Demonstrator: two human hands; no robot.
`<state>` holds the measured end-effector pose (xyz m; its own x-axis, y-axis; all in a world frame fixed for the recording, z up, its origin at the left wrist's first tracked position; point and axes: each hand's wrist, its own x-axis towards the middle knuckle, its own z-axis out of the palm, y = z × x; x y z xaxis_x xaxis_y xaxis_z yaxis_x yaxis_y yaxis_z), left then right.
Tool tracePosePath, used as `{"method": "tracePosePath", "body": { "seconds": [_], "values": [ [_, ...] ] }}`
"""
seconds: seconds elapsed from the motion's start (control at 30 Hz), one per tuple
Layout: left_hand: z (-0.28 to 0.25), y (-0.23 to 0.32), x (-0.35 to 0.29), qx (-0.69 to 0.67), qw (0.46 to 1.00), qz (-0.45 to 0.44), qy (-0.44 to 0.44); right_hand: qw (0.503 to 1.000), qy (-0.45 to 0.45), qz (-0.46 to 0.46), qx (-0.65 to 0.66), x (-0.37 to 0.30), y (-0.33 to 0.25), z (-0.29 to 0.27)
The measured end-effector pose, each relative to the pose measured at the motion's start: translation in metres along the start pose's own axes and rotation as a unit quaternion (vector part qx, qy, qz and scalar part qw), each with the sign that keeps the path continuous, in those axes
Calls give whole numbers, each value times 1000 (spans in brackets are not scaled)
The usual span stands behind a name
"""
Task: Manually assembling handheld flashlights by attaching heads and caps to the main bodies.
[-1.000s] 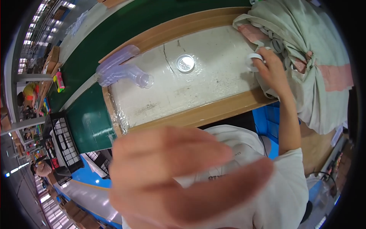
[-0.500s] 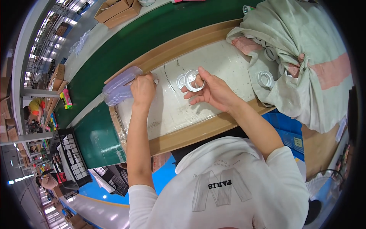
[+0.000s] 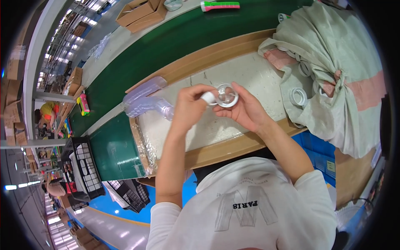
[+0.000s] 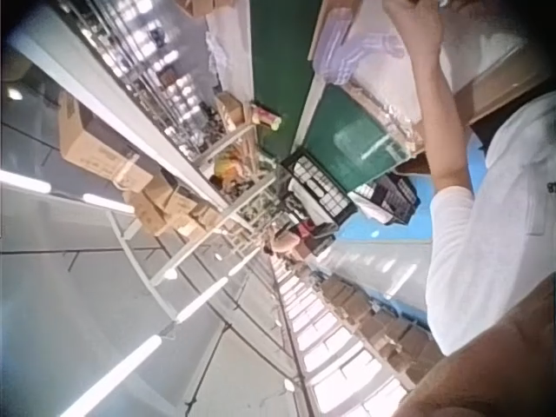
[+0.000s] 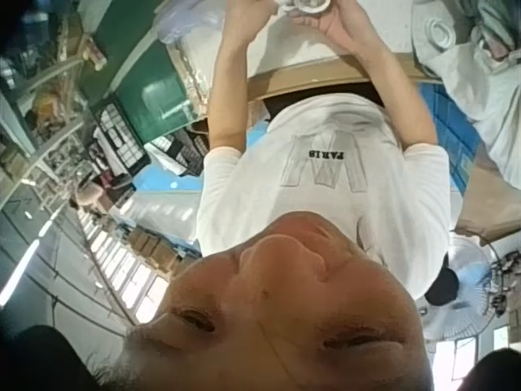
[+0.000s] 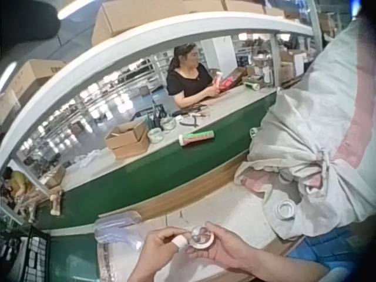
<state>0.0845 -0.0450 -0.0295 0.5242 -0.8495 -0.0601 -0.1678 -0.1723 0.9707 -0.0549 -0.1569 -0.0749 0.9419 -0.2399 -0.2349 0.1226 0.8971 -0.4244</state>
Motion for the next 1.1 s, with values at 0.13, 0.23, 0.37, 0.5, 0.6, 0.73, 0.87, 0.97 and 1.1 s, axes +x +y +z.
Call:
{"method": "tracePosePath", "body": {
  "seconds": [0.13, 0.23, 0.37, 0.5, 0.6, 0.73, 0.87, 0.97, 1.1],
  "values": [
    [21, -2, 4, 18, 999, 18, 24, 999, -4, -36, 9, -3, -3, -9],
    [20, -8, 7, 2, 1000, -19, 0, 999, 14, -33, 14, -1, -2, -6],
    [23, -9, 9, -7, 1000, -23, -12, 999, 13, -34, -5, 3, -1, -14],
    [28, -23, 9, 51, 997, 34, 52, 999, 1, -35, 9, 9, -2, -17],
    [27, -30, 6, 172, 967, 114, 152, 998, 59, -33, 10, 10, 4, -1],
    [37, -41, 11, 80, 969, 187, 143, 997, 50, -48, 32, 1, -5, -7],
    [30, -36, 0, 113, 934, 284, 184, 996, 43, -59, 42, 5, -4, -15],
    [33, -41, 1, 149, 907, 346, 189, 992, 74, -92, 52, 8, -9, -27],
    [49, -43, -2, 197, 891, 381, 148, 991, 42, -102, 82, 12, -17, -40]
  ]
}}
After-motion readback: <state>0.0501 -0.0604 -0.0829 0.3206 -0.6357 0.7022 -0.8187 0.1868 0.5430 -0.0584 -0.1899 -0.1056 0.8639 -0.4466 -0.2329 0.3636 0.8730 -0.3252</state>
